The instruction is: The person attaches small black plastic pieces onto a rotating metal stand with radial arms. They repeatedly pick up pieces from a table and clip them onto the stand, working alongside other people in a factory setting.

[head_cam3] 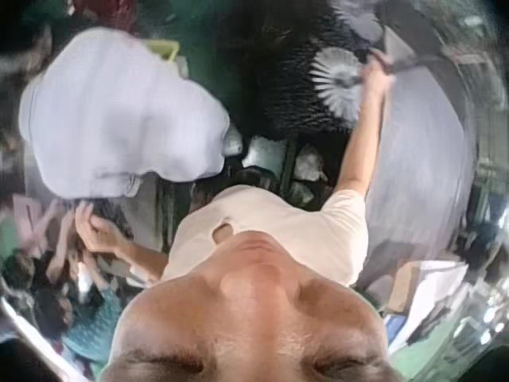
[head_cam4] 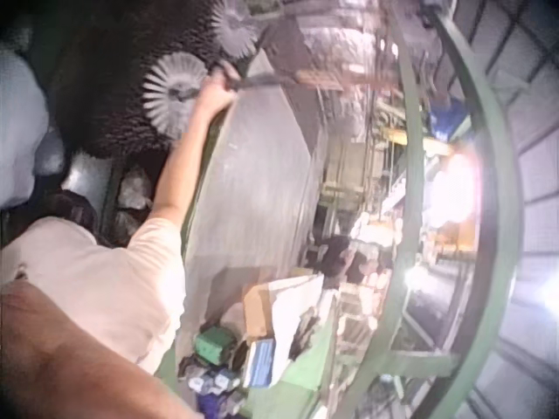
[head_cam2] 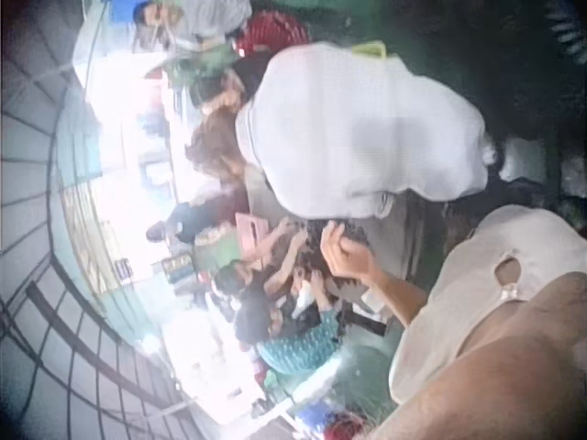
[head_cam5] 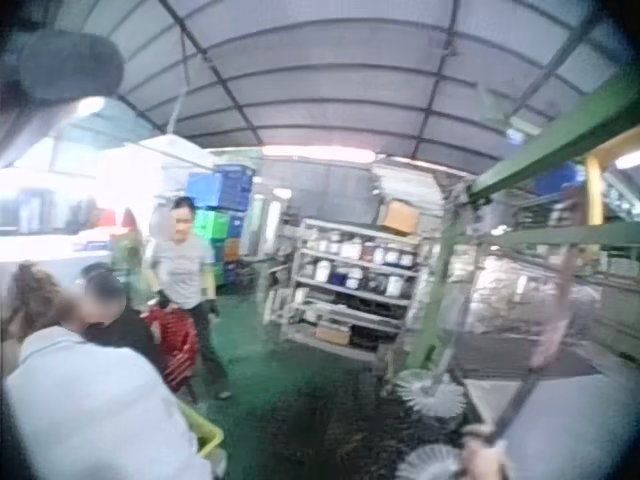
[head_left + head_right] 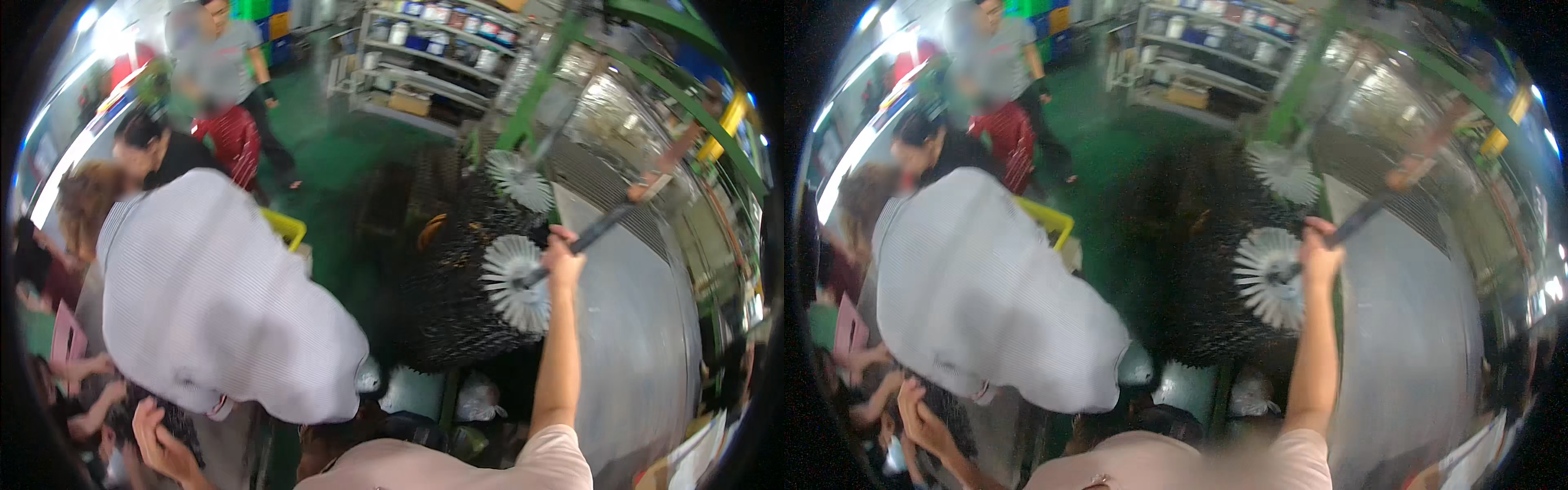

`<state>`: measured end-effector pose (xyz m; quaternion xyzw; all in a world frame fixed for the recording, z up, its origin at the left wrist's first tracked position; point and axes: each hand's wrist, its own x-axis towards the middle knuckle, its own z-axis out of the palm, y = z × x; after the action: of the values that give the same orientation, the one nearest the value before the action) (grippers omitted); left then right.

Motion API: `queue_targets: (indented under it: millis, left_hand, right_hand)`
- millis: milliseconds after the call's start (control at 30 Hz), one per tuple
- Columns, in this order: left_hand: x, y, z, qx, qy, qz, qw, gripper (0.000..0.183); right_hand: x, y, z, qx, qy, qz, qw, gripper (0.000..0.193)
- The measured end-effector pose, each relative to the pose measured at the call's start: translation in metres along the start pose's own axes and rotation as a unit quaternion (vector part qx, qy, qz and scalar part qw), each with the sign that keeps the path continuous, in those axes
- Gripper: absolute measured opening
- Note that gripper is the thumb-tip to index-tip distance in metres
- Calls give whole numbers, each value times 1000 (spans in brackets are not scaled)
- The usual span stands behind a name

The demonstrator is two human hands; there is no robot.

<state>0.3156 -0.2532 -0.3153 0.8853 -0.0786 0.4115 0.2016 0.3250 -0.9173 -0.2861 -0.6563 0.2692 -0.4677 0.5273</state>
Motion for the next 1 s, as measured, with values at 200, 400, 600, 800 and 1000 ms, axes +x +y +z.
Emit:
queue_targets:
  millis: [200, 400, 600, 800, 1000]
  left_hand:
    - [5, 25, 11, -39, 20, -43, 998, 16]
    - [-32, -28, -53, 1, 41, -81, 996, 19]
    - [-87, -93, -134, -19, 74, -137, 988, 18]
    - [-184, -206, -206, -86, 61, -214, 971, 19]
    - [-399, -337, -210, -121, -73, -479, 867, 18]
  right_hand:
    - [13, 43, -88, 47, 14, 63, 997, 12]
    - [-94, 118, -104, 15, -30, 60, 998, 12]
    - [-205, 89, -100, -1, -194, -33, 980, 10]
    - [-307, -4, -87, -49, -270, -119, 954, 15]
    - [-370, -125, -92, 0, -325, -108, 940, 23]
